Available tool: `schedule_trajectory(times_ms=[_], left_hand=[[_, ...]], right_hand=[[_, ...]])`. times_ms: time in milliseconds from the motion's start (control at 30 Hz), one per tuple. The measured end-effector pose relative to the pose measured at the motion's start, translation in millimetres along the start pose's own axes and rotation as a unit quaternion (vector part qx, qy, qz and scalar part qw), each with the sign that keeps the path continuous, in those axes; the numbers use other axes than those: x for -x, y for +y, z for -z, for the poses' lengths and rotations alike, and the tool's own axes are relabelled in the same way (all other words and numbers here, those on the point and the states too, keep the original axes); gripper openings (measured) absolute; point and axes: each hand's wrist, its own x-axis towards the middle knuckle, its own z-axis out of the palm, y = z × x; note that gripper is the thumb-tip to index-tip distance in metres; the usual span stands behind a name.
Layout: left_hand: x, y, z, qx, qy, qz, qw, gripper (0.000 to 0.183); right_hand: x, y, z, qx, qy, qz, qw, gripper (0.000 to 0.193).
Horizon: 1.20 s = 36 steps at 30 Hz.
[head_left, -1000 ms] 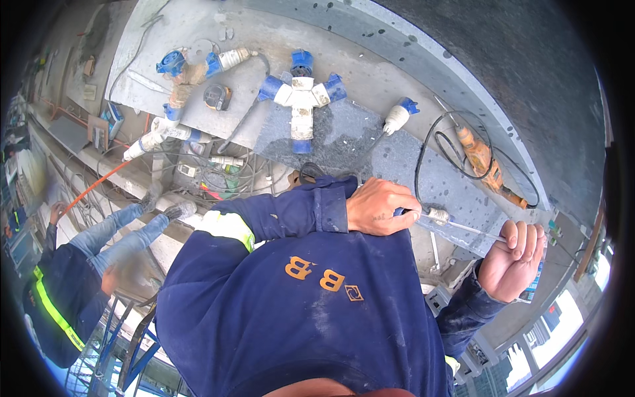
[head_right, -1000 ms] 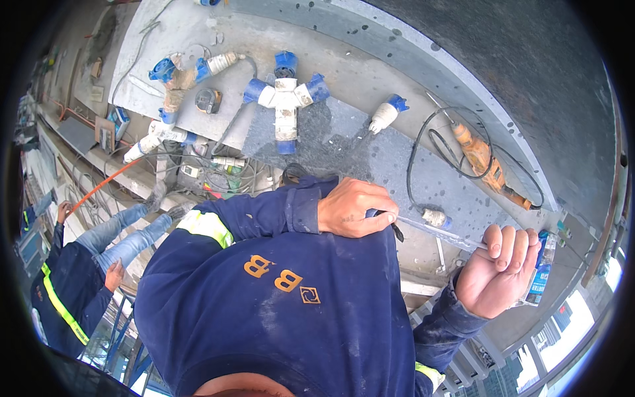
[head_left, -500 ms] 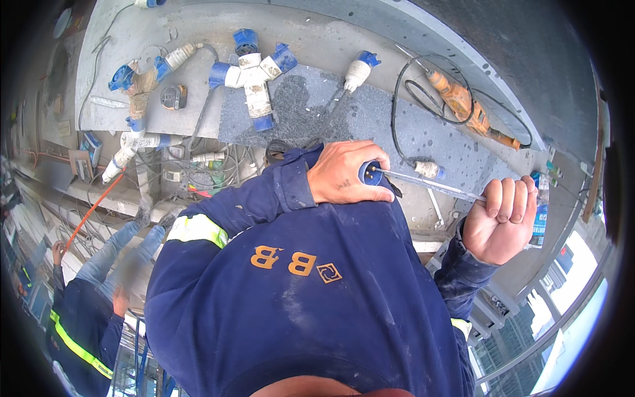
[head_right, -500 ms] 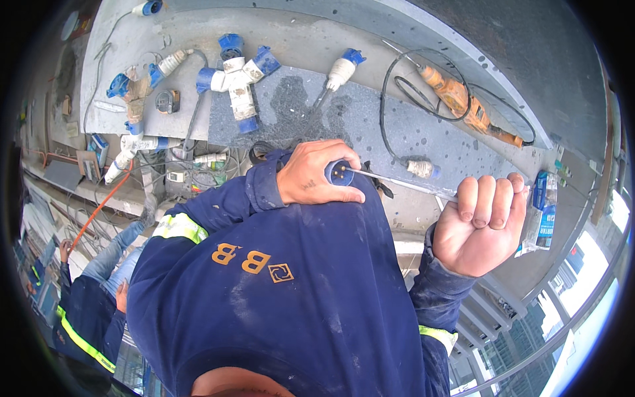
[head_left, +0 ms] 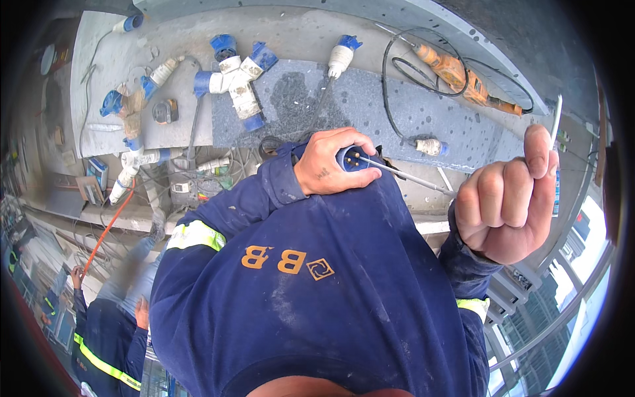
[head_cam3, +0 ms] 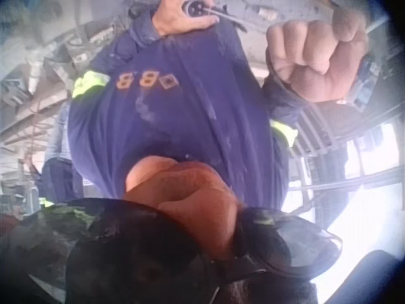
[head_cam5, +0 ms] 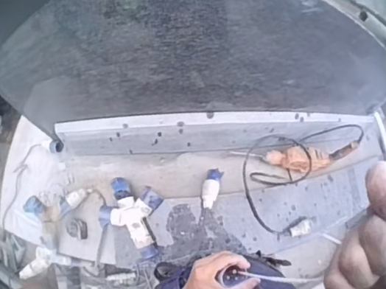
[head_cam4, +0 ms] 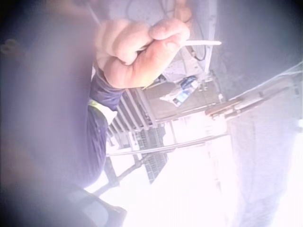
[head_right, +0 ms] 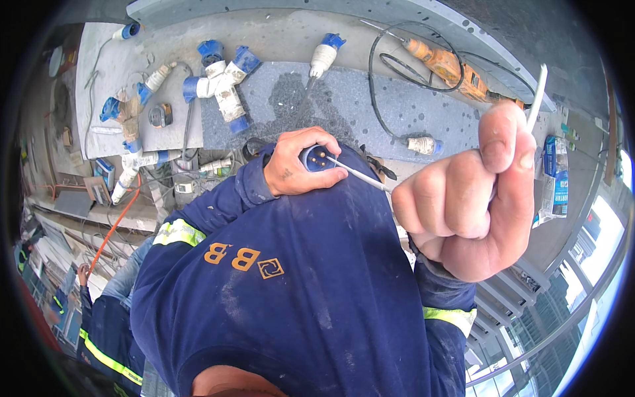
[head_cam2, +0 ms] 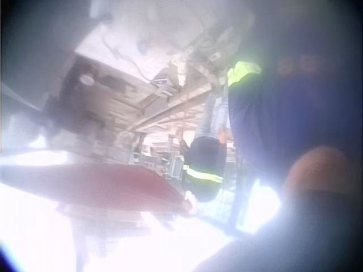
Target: The person inserts a white cable into a blue electrical plug and secures it by tightening the internal screws with a screwdriver. The person then holds the plug to show the connected cable.
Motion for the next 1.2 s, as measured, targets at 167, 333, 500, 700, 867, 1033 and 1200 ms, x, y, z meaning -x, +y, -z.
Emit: schedule_trajectory(times_ms=[167, 333, 500, 700, 867, 1033, 1200], left_hand=[[0, 1, -1, 0.011, 0.009, 0.004, 1.0, 0.033], [-6, 1, 3, 0.048, -0.013, -0.019, 0.999, 0.032], [-10, 1, 7, 0.052, -0.052, -0.024, 0.997, 0.033], [-9, -2, 5, 0.033, -0.037, -0.029, 0.998, 0.036], [-14, -1, 11, 0.056, -0.071, -0.029, 0.996, 0.035], [-17, -7, 19, 0.098, -0.127, -0.004, 0.987, 0.036], [-19, -11, 19, 0.105, -0.14, -0.019, 0.984, 0.036]], right_hand=[[-21, -8, 10, -0.017, -0.054, -0.049, 0.997, 0.021], [-24, -24, 9, 0.01, -0.036, -0.055, 0.998, 0.022], [-27, -30, 9, 0.026, -0.11, -0.112, 0.987, 0.024], [-24, -25, 1, 0.096, -0.023, -0.085, 0.991, 0.034], [-18, -40, -6, 0.197, 0.041, -0.11, 0.973, 0.057], [-13, -47, -3, 0.238, -0.013, -0.1, 0.966, 0.064], [-15, -46, -10, 0.333, -0.018, -0.079, 0.94, 0.062]])
